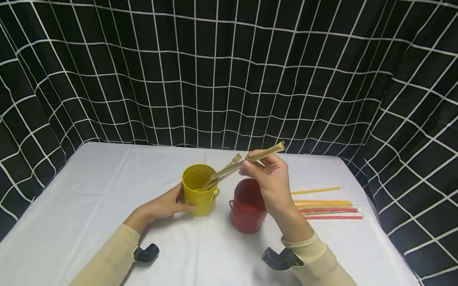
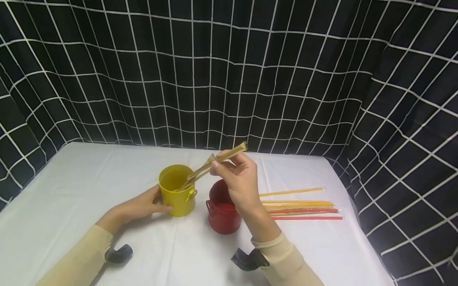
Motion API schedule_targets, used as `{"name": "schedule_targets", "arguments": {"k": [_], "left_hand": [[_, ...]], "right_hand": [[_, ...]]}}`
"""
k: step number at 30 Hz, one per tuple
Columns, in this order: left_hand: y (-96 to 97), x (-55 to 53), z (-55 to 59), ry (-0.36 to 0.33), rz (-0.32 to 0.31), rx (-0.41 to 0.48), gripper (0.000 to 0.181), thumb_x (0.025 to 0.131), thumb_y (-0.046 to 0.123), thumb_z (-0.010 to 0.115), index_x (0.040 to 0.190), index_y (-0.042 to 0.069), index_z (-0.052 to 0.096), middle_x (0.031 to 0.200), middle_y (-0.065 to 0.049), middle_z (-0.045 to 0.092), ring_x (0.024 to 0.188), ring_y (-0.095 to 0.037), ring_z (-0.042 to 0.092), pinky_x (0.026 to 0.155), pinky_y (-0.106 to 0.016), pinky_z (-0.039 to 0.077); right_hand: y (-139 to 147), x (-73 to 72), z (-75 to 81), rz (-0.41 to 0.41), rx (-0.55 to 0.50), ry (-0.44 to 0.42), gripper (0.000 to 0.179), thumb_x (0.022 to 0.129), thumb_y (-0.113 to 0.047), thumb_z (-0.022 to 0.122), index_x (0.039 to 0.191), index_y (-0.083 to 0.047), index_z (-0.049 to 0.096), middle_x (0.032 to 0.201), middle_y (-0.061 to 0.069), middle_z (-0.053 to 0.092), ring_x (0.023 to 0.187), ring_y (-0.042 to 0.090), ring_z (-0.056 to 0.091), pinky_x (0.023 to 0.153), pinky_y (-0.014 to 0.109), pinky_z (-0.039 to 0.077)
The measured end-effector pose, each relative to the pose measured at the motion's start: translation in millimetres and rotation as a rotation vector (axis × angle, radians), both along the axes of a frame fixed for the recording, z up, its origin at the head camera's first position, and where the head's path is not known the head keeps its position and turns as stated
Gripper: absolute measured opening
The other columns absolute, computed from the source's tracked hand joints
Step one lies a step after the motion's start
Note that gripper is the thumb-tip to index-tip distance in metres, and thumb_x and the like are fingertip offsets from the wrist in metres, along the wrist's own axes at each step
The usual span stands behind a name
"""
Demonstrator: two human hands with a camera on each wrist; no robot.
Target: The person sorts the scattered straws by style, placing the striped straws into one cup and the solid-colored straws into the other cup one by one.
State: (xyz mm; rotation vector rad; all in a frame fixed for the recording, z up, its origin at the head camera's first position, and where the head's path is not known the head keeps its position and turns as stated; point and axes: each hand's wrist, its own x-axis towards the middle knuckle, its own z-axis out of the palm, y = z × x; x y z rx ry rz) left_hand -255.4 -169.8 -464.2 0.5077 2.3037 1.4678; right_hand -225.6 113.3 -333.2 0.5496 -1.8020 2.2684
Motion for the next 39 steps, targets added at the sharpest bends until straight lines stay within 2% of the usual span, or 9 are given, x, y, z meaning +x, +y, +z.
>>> {"name": "schedule_targets", "arguments": {"k": [5, 11, 18, 23, 25, 30, 35, 37, 39], "left_hand": [[-0.9, 0.2, 0.7, -0.009, 0.013, -0.016, 0.102, 0.088, 0.037, 0.077, 0.164, 0.019, 0.011, 0.17, -0.011, 0.018, 0.158, -0.037, 0.013, 0.127, -0.065, 0.008], [0.0, -0.3, 1.4, -0.013, 0.013, -0.024, 0.102, 0.089, 0.036, 0.077, 0.164, 0.018, 0.01, 0.171, -0.011, 0.015, 0.159, -0.037, 0.01, 0.127, -0.065, 0.006], [0.4, 1.1, 3.9, -0.022, 0.014, -0.024, 0.103, 0.089, 0.036, 0.076, 0.164, 0.019, 0.009, 0.171, -0.012, 0.014, 0.159, -0.037, 0.009, 0.127, -0.065, 0.006], [0.0, 1.5, 2.6, -0.019, 0.013, -0.023, 0.103, 0.089, 0.036, 0.077, 0.164, 0.019, 0.009, 0.171, -0.011, 0.014, 0.159, -0.037, 0.009, 0.127, -0.064, 0.006], [0.0, 1.1, 2.3, -0.014, 0.015, -0.022, 0.102, 0.089, 0.036, 0.077, 0.164, 0.019, 0.01, 0.171, -0.011, 0.015, 0.159, -0.037, 0.01, 0.127, -0.064, 0.007], [0.1, 1.0, 2.6, -0.015, 0.016, -0.022, 0.102, 0.088, 0.036, 0.077, 0.164, 0.019, 0.011, 0.171, -0.011, 0.016, 0.159, -0.036, 0.01, 0.127, -0.064, 0.007], [0.1, 1.9, 3.8, -0.017, 0.018, -0.017, 0.101, 0.088, 0.034, 0.077, 0.164, 0.019, 0.012, 0.17, -0.012, 0.018, 0.158, -0.037, 0.012, 0.127, -0.064, 0.008], [0.2, 2.1, 4.0, -0.014, 0.017, -0.012, 0.099, 0.089, 0.033, 0.077, 0.163, 0.018, 0.013, 0.17, -0.012, 0.021, 0.158, -0.037, 0.014, 0.127, -0.064, 0.009], [0.4, 2.4, 4.0, -0.013, 0.018, -0.013, 0.098, 0.089, 0.033, 0.077, 0.163, 0.019, 0.014, 0.169, -0.012, 0.022, 0.158, -0.037, 0.015, 0.127, -0.064, 0.01]], "right_hand": [[-1, 2.9, 0.6, 0.084, 0.041, -0.051, 0.03, 0.089, 0.013, 0.062, 0.098, -0.015, 0.069, 0.094, -0.006, 0.071, 0.078, 0.008, 0.071, 0.075, 0.025, 0.063], [1, -2.4, -4.0, 0.111, 0.073, -0.04, 0.029, 0.089, 0.012, 0.062, 0.098, -0.015, 0.07, 0.102, -0.003, 0.072, 0.086, 0.008, 0.072, 0.079, 0.026, 0.063], [2, -9.9, -7.8, 0.102, 0.091, -0.05, 0.026, 0.09, 0.012, 0.062, 0.1, -0.012, 0.07, 0.101, -0.003, 0.072, 0.092, 0.007, 0.072, 0.083, 0.026, 0.063], [4, -10.9, -8.0, 0.077, 0.121, -0.071, 0.019, 0.092, 0.009, 0.061, 0.106, -0.003, 0.066, 0.099, -0.008, 0.072, 0.1, 0.008, 0.07, 0.086, 0.028, 0.063], [4, -11.2, -7.7, 0.07, 0.134, -0.07, 0.019, 0.092, 0.009, 0.061, 0.106, -0.003, 0.066, 0.099, -0.009, 0.072, 0.101, 0.008, 0.07, 0.087, 0.028, 0.063], [5, -12.4, -8.1, 0.069, 0.172, -0.068, 0.026, 0.092, 0.008, 0.062, 0.101, -0.016, 0.069, 0.099, -0.009, 0.072, 0.099, 0.006, 0.069, 0.087, 0.026, 0.062], [6, -15.7, -10.6, 0.068, 0.257, -0.036, 0.02, 0.091, 0.007, 0.063, 0.107, -0.003, 0.071, 0.098, -0.008, 0.073, 0.095, 0.003, 0.067, 0.084, 0.021, 0.058], [7, -16.9, -11.5, 0.061, 0.305, -0.02, 0.019, 0.092, 0.006, 0.063, 0.109, 0.003, 0.07, 0.101, -0.005, 0.074, 0.095, 0.002, 0.067, 0.084, 0.02, 0.057], [7, -17.4, -12.3, 0.052, 0.355, -0.003, 0.019, 0.092, 0.005, 0.063, 0.11, 0.005, 0.071, 0.105, 0.004, 0.075, 0.097, 0.001, 0.067, 0.085, 0.019, 0.056]]}}
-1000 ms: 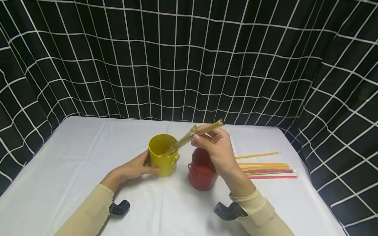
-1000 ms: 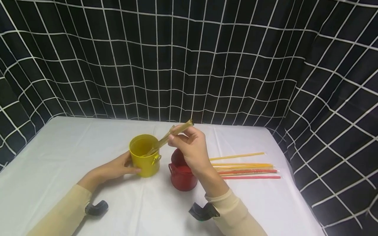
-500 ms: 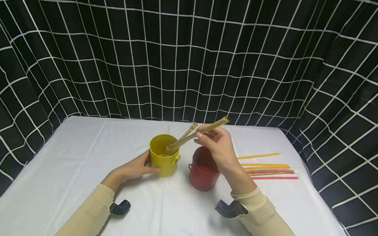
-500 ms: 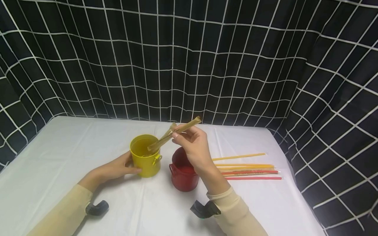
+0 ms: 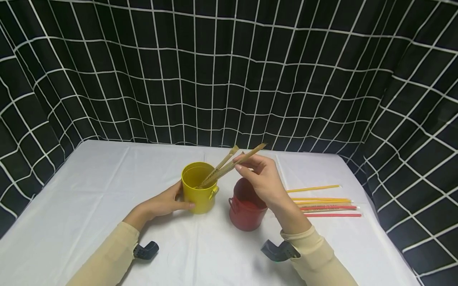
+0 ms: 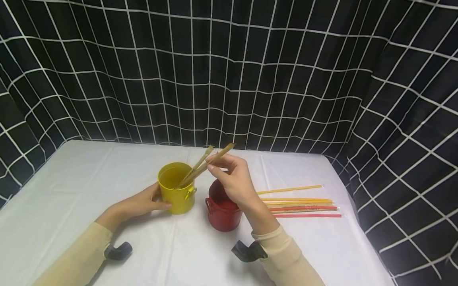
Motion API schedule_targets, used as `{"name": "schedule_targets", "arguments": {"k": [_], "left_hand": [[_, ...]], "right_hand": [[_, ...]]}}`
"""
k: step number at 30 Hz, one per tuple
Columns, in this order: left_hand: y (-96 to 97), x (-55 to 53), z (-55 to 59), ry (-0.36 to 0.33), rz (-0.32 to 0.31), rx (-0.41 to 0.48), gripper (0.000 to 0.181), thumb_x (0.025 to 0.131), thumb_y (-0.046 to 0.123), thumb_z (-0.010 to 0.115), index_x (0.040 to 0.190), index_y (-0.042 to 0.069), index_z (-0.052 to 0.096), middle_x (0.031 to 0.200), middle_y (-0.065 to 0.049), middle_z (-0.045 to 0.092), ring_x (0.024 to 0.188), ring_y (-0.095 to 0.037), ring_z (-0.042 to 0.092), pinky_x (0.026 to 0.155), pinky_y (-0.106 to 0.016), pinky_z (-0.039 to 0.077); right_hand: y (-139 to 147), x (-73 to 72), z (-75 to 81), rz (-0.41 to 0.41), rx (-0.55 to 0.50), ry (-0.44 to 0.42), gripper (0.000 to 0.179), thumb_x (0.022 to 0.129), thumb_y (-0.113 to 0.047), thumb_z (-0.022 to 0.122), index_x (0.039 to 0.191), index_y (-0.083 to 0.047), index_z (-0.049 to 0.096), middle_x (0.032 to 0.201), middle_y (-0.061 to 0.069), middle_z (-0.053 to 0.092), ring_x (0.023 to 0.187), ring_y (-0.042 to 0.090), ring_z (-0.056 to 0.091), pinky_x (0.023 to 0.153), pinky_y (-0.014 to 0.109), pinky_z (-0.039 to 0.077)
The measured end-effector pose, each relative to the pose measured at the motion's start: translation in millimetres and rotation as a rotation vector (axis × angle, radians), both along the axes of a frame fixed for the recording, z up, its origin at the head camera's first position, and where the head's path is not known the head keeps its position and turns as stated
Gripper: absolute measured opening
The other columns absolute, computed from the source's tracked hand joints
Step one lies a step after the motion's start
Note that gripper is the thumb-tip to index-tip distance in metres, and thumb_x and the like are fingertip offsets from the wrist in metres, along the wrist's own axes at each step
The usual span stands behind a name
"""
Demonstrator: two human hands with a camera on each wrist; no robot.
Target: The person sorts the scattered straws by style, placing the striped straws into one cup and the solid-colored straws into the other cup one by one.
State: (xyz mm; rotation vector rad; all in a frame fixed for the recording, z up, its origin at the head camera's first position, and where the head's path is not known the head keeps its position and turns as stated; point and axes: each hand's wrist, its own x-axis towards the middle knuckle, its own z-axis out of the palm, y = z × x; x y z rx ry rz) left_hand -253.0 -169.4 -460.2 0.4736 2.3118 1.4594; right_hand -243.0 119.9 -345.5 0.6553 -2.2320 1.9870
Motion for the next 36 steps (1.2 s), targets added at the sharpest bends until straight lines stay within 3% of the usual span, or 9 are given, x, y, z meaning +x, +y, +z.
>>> {"name": "schedule_targets", "arguments": {"k": [5, 8, 18, 26, 30, 36], "left_hand": [[0.4, -0.1, 1.0, 0.004, -0.002, -0.008, 0.098, 0.089, 0.033, 0.077, 0.163, 0.019, 0.014, 0.169, -0.012, 0.022, 0.158, -0.036, 0.015, 0.127, -0.064, 0.01], [0.5, -0.8, 2.7, 0.012, -0.005, -0.005, 0.099, 0.089, 0.033, 0.077, 0.163, 0.019, 0.013, 0.17, -0.011, 0.02, 0.158, -0.036, 0.013, 0.127, -0.063, 0.008], [0.5, -0.2, 1.1, -0.004, -0.002, -0.012, 0.1, 0.089, 0.034, 0.076, 0.164, 0.019, 0.012, 0.17, -0.012, 0.02, 0.158, -0.037, 0.011, 0.127, -0.065, 0.005], [1.4, -0.9, -0.7, -0.008, -0.004, -0.012, 0.1, 0.089, 0.035, 0.077, 0.163, 0.019, 0.012, 0.17, -0.012, 0.019, 0.159, -0.037, 0.011, 0.127, -0.065, 0.006], [1.5, -1.4, -0.7, -0.006, -0.007, -0.005, 0.1, 0.089, 0.035, 0.077, 0.164, 0.02, 0.011, 0.17, -0.011, 0.018, 0.159, -0.036, 0.012, 0.127, -0.065, 0.006], [0.8, -0.3, 0.1, -0.009, -0.005, -0.008, 0.102, 0.089, 0.035, 0.077, 0.164, 0.019, 0.009, 0.171, -0.011, 0.015, 0.159, -0.037, 0.009, 0.127, -0.065, 0.005]], "right_hand": [[0, 0.3, -0.1, -0.034, 0.119, 0.041, 0.023, 0.095, 0.001, 0.062, 0.115, 0.009, 0.068, 0.112, 0.026, 0.071, 0.097, 0.0, 0.066, 0.083, 0.018, 0.056], [2, -0.8, 1.4, -0.051, 0.157, 0.06, 0.024, 0.096, -0.001, 0.062, 0.117, 0.008, 0.068, 0.115, 0.027, 0.07, 0.098, 0.001, 0.063, 0.082, 0.018, 0.056], [14, -2.7, 8.4, -0.117, 0.154, 0.068, 0.026, 0.094, -0.004, 0.066, 0.119, 0.004, 0.069, 0.115, 0.019, 0.07, 0.092, 0.002, 0.064, 0.077, 0.017, 0.056], [41, -7.3, 18.4, -0.125, 0.12, 0.076, 0.028, 0.101, -0.011, 0.06, 0.122, 0.007, 0.064, 0.101, -0.017, 0.07, 0.095, 0.007, 0.066, 0.076, 0.02, 0.054], [59, -10.1, 19.5, -0.108, 0.127, 0.091, 0.029, 0.102, -0.014, 0.059, 0.123, 0.005, 0.064, 0.104, -0.012, 0.071, 0.097, 0.01, 0.067, 0.076, 0.019, 0.056], [93, -10.0, 13.7, -0.076, 0.181, 0.106, 0.018, 0.102, -0.013, 0.058, 0.116, -0.012, 0.07, 0.107, -0.008, 0.071, 0.096, 0.007, 0.067, 0.078, 0.017, 0.056]]}}
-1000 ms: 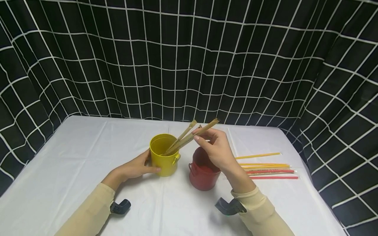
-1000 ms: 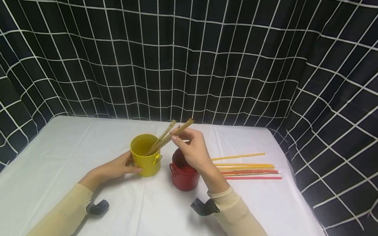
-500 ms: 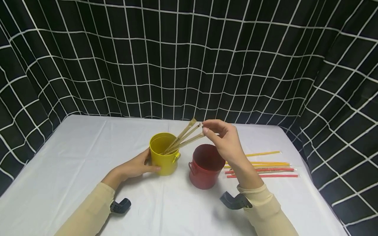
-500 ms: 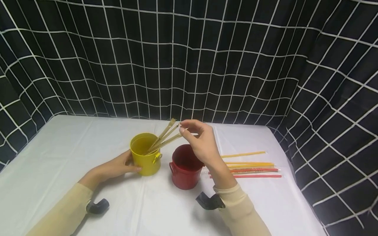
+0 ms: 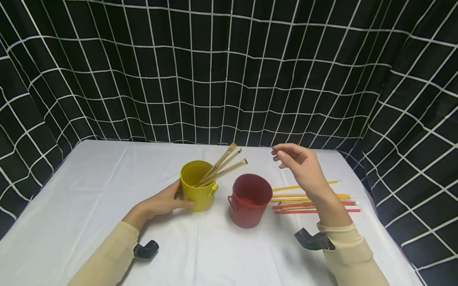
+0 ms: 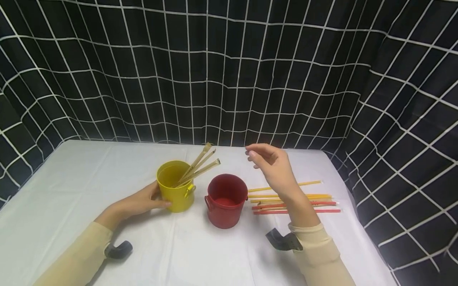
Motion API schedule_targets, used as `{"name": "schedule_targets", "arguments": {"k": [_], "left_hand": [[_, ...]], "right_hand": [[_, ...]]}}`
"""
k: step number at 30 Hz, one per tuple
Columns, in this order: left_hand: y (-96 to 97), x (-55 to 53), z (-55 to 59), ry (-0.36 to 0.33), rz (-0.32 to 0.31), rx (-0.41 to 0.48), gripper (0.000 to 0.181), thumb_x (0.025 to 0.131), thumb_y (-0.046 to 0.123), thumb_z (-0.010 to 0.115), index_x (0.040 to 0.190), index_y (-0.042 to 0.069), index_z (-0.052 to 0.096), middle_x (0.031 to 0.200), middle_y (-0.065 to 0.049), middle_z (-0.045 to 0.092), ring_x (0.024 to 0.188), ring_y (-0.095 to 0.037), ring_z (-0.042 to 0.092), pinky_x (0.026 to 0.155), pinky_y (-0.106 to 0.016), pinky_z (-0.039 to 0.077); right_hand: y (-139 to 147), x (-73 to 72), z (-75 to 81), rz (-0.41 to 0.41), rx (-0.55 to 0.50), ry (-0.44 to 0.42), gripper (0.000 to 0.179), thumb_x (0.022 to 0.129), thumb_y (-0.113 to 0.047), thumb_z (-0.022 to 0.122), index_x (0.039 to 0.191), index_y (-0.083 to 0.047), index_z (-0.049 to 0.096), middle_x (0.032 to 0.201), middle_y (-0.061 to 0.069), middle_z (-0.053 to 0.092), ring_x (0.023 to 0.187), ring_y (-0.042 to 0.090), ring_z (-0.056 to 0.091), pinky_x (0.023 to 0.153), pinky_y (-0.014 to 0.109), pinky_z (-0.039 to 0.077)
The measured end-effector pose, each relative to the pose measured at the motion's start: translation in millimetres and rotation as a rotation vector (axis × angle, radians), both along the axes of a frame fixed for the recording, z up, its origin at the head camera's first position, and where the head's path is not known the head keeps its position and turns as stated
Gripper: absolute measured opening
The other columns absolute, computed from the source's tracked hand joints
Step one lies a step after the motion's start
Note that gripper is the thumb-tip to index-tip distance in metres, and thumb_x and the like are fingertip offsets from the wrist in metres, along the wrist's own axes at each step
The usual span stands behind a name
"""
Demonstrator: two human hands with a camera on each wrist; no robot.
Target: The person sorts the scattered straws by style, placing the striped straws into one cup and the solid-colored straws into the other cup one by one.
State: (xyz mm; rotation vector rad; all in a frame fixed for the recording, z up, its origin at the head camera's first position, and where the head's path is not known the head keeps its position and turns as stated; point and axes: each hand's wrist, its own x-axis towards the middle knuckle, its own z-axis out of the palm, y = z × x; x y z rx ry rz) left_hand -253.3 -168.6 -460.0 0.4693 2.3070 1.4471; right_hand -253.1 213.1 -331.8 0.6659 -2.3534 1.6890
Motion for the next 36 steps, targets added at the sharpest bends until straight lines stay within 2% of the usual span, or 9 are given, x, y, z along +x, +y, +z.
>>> {"name": "schedule_targets", "arguments": {"k": [4, 10, 13, 17, 19, 26, 29, 32, 36], "left_hand": [[1.0, 1.4, 0.9, -0.004, -0.002, -0.006, 0.103, 0.089, 0.035, 0.077, 0.164, 0.018, 0.009, 0.171, -0.013, 0.016, 0.159, -0.037, 0.009, 0.127, -0.065, 0.004], [0.2, 2.6, 0.1, -0.001, 0.003, -0.005, 0.103, 0.089, 0.035, 0.076, 0.164, 0.018, 0.008, 0.172, -0.012, 0.012, 0.159, -0.038, 0.008, 0.127, -0.065, 0.005], [-0.4, 1.9, -0.9, -0.009, 0.006, -0.015, 0.103, 0.089, 0.036, 0.076, 0.164, 0.017, 0.008, 0.172, -0.013, 0.011, 0.159, -0.038, 0.007, 0.126, -0.065, 0.005], [-0.5, 1.4, -1.2, -0.011, 0.009, -0.015, 0.102, 0.089, 0.035, 0.076, 0.164, 0.017, 0.009, 0.171, -0.012, 0.013, 0.159, -0.038, 0.007, 0.127, -0.065, 0.005], [-0.2, 1.3, -0.5, -0.007, 0.008, -0.007, 0.102, 0.089, 0.035, 0.077, 0.164, 0.017, 0.009, 0.172, -0.012, 0.013, 0.159, -0.037, 0.007, 0.127, -0.065, 0.005], [1.3, 1.5, 0.4, -0.004, 0.004, 0.008, 0.101, 0.09, 0.033, 0.076, 0.164, 0.017, 0.01, 0.171, -0.013, 0.013, 0.159, -0.038, 0.008, 0.127, -0.065, 0.005], [1.3, 1.5, -0.6, -0.007, 0.005, 0.001, 0.102, 0.09, 0.034, 0.076, 0.164, 0.016, 0.009, 0.171, -0.013, 0.013, 0.159, -0.038, 0.008, 0.127, -0.065, 0.005], [1.2, 0.9, -1.4, -0.008, 0.003, -0.006, 0.103, 0.089, 0.036, 0.076, 0.164, 0.017, 0.009, 0.171, -0.013, 0.013, 0.159, -0.038, 0.008, 0.127, -0.064, 0.005], [0.3, -0.3, -1.3, -0.002, 0.001, -0.004, 0.103, 0.089, 0.036, 0.076, 0.164, 0.018, 0.008, 0.171, -0.013, 0.013, 0.159, -0.038, 0.008, 0.127, -0.065, 0.005]], "right_hand": [[26, -0.7, -7.4, 0.026, 0.083, -0.014, 0.019, 0.102, -0.011, 0.058, 0.117, -0.012, 0.07, 0.108, -0.012, 0.071, 0.096, 0.005, 0.067, 0.079, 0.017, 0.056], [58, -2.6, -24.6, 0.086, 0.228, -0.067, 0.025, 0.101, -0.008, 0.059, 0.123, 0.002, 0.065, 0.11, -0.019, 0.07, 0.098, 0.001, 0.069, 0.085, 0.016, 0.057], [69, -4.5, -32.9, 0.114, 0.299, -0.12, 0.029, 0.099, -0.009, 0.063, 0.125, 0.004, 0.065, 0.115, -0.011, 0.071, 0.101, -0.002, 0.069, 0.089, 0.014, 0.056], [81, -7.4, -43.6, 0.144, 0.369, -0.182, 0.032, 0.097, -0.01, 0.066, 0.126, 0.004, 0.066, 0.122, 0.012, 0.072, 0.106, -0.003, 0.067, 0.091, 0.011, 0.053], [85, -9.8, -48.8, 0.163, 0.392, -0.197, 0.032, 0.097, -0.01, 0.066, 0.125, 0.004, 0.067, 0.122, 0.018, 0.071, 0.106, -0.003, 0.067, 0.09, 0.011, 0.053], [101, -19.3, -65.6, 0.186, 0.468, -0.226, 0.03, 0.094, -0.009, 0.069, 0.118, 0.008, 0.069, 0.115, 0.02, 0.073, 0.101, 0.0, 0.068, 0.085, 0.014, 0.056], [108, -21.1, -70.5, 0.169, 0.521, -0.263, 0.027, 0.094, -0.013, 0.07, 0.116, 0.004, 0.072, 0.118, 0.022, 0.072, 0.104, 0.0, 0.065, 0.085, 0.014, 0.055], [113, -22.3, -73.9, 0.165, 0.556, -0.282, 0.026, 0.094, -0.015, 0.071, 0.114, 0.001, 0.073, 0.12, 0.02, 0.072, 0.107, 0.006, 0.064, 0.086, 0.015, 0.054], [115, -23.9, -76.0, 0.168, 0.581, -0.273, 0.022, 0.092, -0.014, 0.072, 0.111, -0.001, 0.075, 0.115, 0.017, 0.074, 0.102, 0.007, 0.063, 0.083, 0.017, 0.053]]}}
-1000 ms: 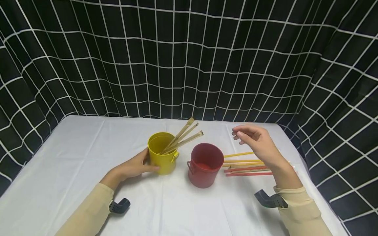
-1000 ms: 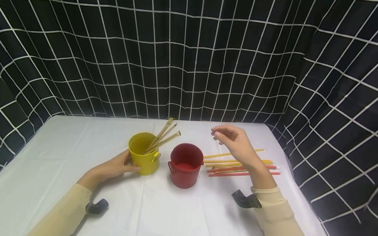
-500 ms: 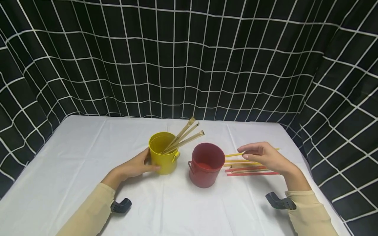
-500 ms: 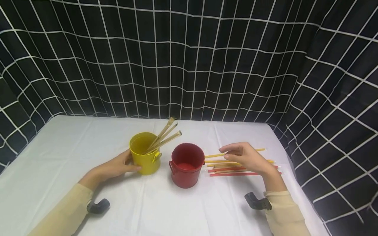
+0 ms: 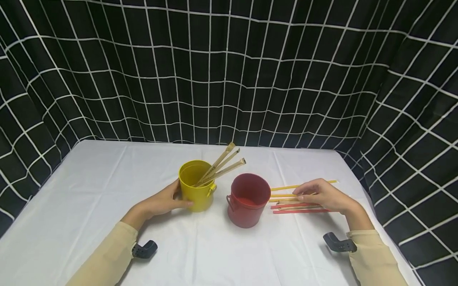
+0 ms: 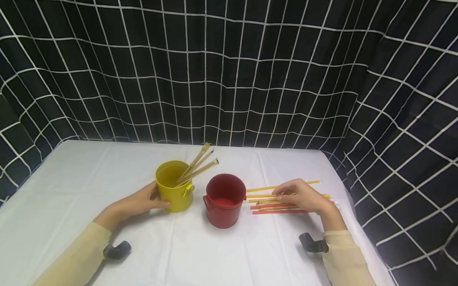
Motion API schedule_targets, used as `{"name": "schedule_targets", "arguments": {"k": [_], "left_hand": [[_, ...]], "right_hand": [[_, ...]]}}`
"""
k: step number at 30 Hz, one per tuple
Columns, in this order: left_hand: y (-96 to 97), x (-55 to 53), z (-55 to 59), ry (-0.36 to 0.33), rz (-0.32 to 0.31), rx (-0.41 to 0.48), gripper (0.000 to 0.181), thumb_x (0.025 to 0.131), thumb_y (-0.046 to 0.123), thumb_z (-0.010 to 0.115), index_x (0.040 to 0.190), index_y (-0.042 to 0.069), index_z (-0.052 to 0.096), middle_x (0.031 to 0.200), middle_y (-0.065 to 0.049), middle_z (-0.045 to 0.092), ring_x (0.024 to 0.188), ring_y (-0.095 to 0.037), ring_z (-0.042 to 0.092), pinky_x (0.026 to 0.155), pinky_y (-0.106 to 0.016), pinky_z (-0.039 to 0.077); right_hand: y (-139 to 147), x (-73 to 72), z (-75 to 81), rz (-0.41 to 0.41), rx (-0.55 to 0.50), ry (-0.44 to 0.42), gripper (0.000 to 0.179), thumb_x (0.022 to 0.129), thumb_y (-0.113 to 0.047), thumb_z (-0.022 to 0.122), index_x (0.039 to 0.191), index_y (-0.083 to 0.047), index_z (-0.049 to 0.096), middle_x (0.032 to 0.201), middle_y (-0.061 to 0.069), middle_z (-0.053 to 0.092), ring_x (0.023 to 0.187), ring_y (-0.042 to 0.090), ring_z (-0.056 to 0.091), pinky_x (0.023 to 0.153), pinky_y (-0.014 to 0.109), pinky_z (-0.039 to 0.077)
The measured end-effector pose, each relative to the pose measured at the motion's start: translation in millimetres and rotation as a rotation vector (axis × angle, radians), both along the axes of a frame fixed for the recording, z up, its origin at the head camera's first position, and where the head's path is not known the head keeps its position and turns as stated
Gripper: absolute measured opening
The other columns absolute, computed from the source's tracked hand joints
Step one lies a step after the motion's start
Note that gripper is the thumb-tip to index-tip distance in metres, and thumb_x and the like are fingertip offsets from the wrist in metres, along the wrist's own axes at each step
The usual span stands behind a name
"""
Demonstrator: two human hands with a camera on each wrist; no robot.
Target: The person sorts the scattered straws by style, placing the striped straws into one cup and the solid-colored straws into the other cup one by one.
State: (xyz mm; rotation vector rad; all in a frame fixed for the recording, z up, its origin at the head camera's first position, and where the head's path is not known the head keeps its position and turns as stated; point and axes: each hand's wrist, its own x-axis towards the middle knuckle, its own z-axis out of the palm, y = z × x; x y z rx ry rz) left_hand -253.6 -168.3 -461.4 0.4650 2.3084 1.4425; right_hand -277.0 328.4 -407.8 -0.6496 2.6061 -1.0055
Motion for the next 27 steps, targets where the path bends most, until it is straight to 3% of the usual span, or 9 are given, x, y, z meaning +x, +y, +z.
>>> {"name": "schedule_targets", "arguments": {"k": [11, 22, 27], "left_hand": [[0.2, -0.2, -0.2, 0.007, -0.003, -0.003, 0.103, 0.09, 0.037, 0.076, 0.164, 0.018, 0.007, 0.171, -0.013, 0.013, 0.159, -0.038, 0.008, 0.126, -0.065, 0.006], [0.5, -0.9, -0.8, 0.006, -0.004, -0.002, 0.102, 0.09, 0.036, 0.076, 0.164, 0.017, 0.008, 0.171, -0.013, 0.015, 0.159, -0.037, 0.009, 0.127, -0.065, 0.005], [0.3, -0.7, -0.4, 0.007, -0.003, 0.004, 0.101, 0.09, 0.035, 0.076, 0.164, 0.017, 0.009, 0.17, -0.014, 0.016, 0.159, -0.038, 0.01, 0.127, -0.064, 0.006]], "right_hand": [[5, -0.5, -6.5, 0.039, 0.032, -0.023, 0.024, 0.09, -0.011, 0.074, 0.11, 0.003, 0.075, 0.105, 0.016, 0.075, 0.088, 0.0, 0.058, 0.076, 0.017, 0.052], [6, -1.2, -11.5, -0.033, 0.111, 0.017, 0.021, 0.088, -0.008, 0.074, 0.106, 0.003, 0.076, 0.105, 0.018, 0.076, 0.092, 0.01, 0.063, 0.077, 0.018, 0.053], [2, -2.1, -14.3, -0.08, 0.164, 0.026, 0.018, 0.087, -0.007, 0.074, 0.104, 0.0, 0.077, 0.106, 0.017, 0.076, 0.097, 0.021, 0.068, 0.083, 0.031, 0.058]]}}
